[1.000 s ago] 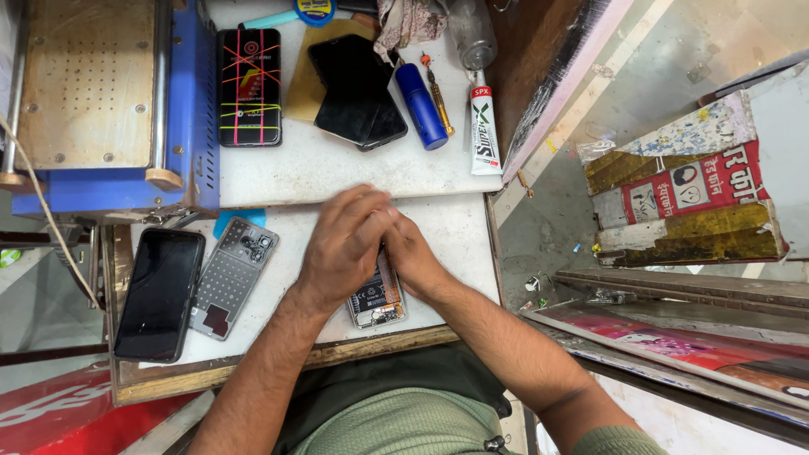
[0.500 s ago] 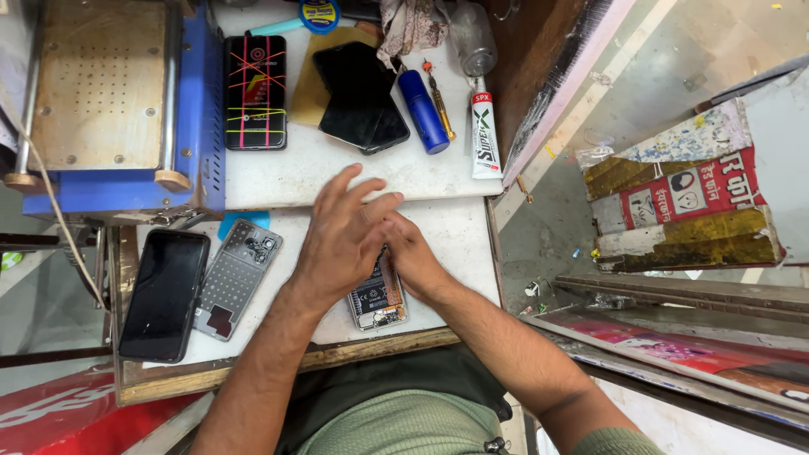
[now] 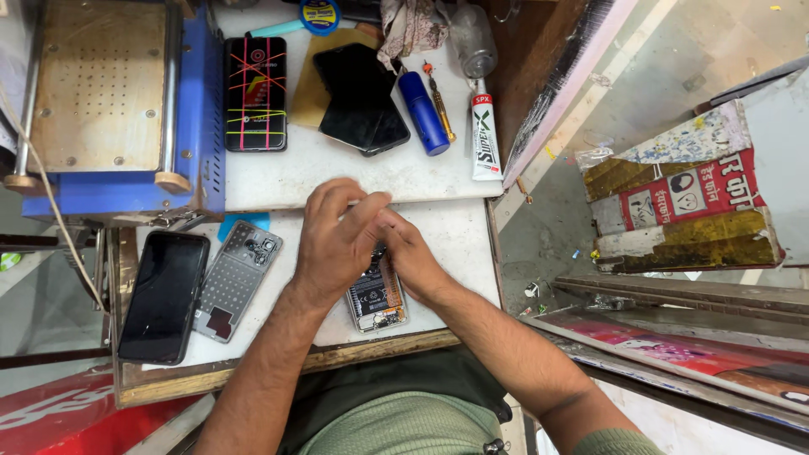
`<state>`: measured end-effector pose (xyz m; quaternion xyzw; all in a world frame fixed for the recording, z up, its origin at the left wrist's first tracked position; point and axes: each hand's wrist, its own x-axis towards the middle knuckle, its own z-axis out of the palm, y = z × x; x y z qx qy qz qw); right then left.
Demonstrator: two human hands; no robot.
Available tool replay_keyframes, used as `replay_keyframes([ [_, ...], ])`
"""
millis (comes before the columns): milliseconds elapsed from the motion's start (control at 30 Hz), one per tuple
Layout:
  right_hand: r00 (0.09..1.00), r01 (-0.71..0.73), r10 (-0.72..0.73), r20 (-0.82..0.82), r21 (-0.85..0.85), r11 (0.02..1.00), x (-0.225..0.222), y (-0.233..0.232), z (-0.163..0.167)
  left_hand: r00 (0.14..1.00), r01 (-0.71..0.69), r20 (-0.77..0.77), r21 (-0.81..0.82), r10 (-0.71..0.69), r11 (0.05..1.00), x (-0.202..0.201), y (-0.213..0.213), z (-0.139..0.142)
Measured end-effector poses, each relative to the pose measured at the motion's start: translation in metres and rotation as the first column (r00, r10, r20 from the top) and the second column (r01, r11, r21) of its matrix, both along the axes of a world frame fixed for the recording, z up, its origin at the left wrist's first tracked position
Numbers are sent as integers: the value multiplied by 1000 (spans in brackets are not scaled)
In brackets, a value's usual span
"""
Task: The person uses a red-handled screwdriver to unscrew and remove components from the back of a disassembled smartphone. They then flip the phone over and use their fingers to peel off a protective film from the screen area.
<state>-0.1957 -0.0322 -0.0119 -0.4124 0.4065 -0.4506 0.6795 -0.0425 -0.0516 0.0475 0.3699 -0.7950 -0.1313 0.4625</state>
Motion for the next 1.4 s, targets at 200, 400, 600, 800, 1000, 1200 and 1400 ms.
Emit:
replay_keyframes([
  [200,986,-2,28,-162,156,988,-3,3,4,997,55,-58,-4,-55,998,-1,2,-8],
  [400,999,14,-15,41,15,1000,-1,1,1,985,165,-50,47,-162,985,2,-1,-11],
  [600,1000,8,-10,12,138,990,-1,0,0,990,142,-14,-48,-143,989,-2,-2,-16],
  [800,995,65,-79,66,190,980,-4,-3,6,956,-71,-279,62,86,996,38,-4,-35],
  [1000,994,97,-106,40,177,979,-9,-3,7,961,-208,-155,153,231,966,63,10,-53],
  [1200,995,78,-87,48,153,985,-9,-4,8,970,-190,-128,136,208,972,65,16,-58],
  [1400,997,81,-77,-32,181,980,-9,-3,11,982,-153,-87,148,167,977,64,21,-57],
])
